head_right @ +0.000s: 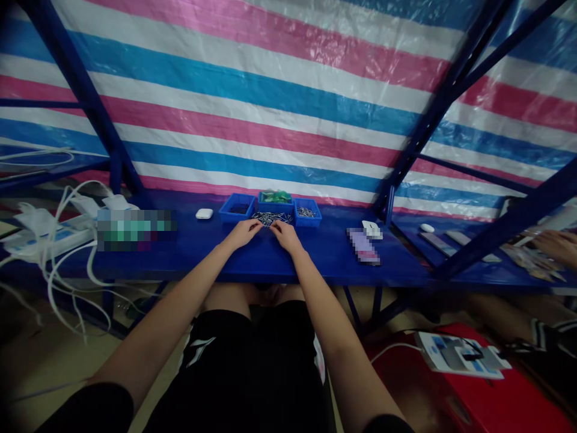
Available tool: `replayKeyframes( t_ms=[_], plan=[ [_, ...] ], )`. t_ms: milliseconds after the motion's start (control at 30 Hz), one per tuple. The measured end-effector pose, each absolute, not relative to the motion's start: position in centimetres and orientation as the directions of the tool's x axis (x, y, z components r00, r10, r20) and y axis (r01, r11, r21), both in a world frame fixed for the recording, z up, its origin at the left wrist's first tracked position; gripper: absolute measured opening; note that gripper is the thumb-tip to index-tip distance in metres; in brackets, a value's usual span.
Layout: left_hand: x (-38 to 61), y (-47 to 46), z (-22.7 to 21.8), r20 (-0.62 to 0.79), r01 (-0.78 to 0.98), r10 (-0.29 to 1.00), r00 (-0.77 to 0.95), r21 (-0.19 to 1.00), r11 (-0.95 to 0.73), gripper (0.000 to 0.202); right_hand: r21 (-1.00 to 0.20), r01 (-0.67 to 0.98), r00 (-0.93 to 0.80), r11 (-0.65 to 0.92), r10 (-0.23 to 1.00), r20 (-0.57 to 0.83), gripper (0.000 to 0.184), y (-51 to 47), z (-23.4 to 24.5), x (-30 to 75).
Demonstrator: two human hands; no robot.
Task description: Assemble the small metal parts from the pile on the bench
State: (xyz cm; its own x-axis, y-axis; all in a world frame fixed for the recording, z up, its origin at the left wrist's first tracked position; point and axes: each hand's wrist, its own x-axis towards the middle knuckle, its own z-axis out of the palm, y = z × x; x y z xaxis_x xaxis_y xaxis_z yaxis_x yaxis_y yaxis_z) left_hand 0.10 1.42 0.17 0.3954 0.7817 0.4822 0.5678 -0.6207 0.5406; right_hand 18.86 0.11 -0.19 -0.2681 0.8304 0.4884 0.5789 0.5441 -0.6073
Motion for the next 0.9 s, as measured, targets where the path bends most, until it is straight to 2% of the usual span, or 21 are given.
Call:
replayKeyframes(
  t_ms=[133,400,767,900],
  plan=[
    [0.1,1.2,0.4,0.479,0.574,0.785,0.393,0.539,-0.616,0.030,-0.572,0.613,-0.281,0.545,0.827,0.487,0.023,0.0,0.0,18.9],
    [0.1,1.1,0.4,0.470,0.574,0.789,0.396,0.544,-0.612,0.031,-0.619,0.589,-0.247,0.520,0.845,0.474,0.021,0.1,-0.2,18.9],
    [0.2,1.1,0.4,0.470,0.563,0.796,0.382,0.564,-0.603,0.029,-0.577,0.633,-0.272,0.516,0.846,0.457,0.024,-0.2,0.0,18.9],
    [0.2,1.1,0.5,0.474,0.559,0.792,0.384,0.564,-0.608,0.028,-0.526,0.666,-0.202,0.530,0.806,0.557,0.024,-1.1,1.5,18.2]
  ],
)
